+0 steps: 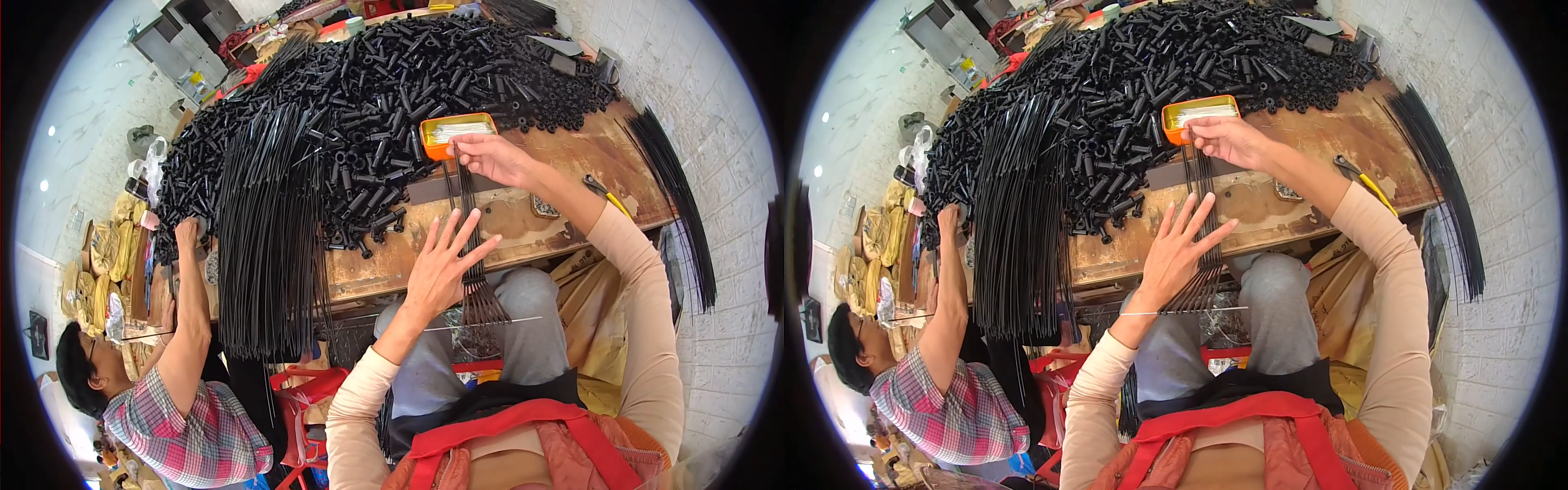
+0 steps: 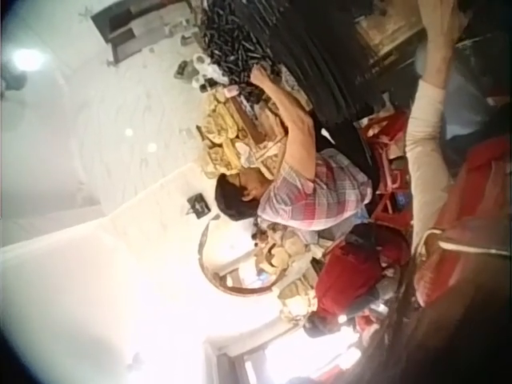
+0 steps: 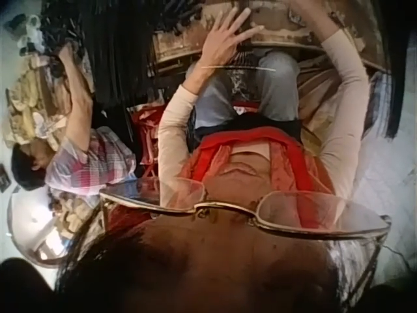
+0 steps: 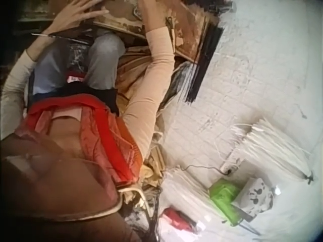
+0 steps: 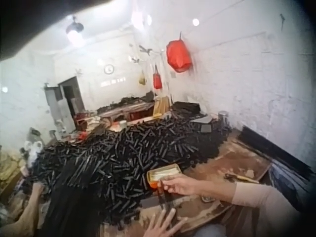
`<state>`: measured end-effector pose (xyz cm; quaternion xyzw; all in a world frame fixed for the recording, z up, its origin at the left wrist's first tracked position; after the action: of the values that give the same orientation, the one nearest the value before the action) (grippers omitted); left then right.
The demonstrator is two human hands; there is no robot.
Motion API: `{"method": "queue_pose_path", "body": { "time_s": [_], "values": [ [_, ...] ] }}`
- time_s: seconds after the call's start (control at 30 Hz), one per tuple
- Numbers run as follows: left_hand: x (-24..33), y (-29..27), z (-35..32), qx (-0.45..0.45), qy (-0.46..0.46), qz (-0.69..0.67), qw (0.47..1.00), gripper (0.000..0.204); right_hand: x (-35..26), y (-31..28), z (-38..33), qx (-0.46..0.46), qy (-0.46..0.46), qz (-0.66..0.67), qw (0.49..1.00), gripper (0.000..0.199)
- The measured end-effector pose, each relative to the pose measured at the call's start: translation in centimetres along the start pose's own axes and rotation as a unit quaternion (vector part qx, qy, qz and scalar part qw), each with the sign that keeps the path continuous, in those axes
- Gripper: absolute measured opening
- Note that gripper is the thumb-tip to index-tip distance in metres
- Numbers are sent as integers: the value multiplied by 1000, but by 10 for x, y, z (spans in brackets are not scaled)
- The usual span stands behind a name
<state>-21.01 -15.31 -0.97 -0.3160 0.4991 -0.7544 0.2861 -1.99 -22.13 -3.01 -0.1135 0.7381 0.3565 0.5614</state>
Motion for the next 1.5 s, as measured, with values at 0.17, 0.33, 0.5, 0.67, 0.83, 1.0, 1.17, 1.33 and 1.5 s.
{"method": "queue_pose_path", "body": {
  "time_s": [0.17,0.33,0.5,0.67,0.83,1.0,1.17,1.33,1.5],
  "values": [
    [3,-5,1,9,7,-34,999,72,16,-2,2,18,25,112,993,20],
    [3,-4,1,5,9,-26,1000,71,19,9,3,-39,35,124,991,21],
    [3,-5,1,9,10,-17,1000,70,22,10,4,-39,26,95,994,18],
    [4,-9,2,9,5,-49,999,70,18,8,5,-19,7,85,996,15],
    [3,-4,1,10,8,-38,999,71,17,9,8,13,-5,64,998,14],
    [2,-4,3,6,11,-45,999,69,14,7,12,2,-25,40,999,14],
    [0,0,-1,20,12,-14,1000,96,16,8,-1,93,-4,-63,994,20],
    [3,-2,1,0,6,-31,999,94,0,0,-9,137,-3,-248,959,22],
    [2,1,1,8,12,-23,1000,91,-5,-14,-6,153,9,-408,900,23]
  ]
}}
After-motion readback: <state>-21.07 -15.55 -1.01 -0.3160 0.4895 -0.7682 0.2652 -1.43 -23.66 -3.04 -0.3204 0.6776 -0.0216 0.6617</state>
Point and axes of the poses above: each hand's wrist, its own z-axis towards the middle knuckle, its own y-axis out of the palm, x = y × z, the point moved 9 cm from there along z, towards the middle knuckle, and after that the axes turned 6 degrees about -z, right-handed, at the moved point
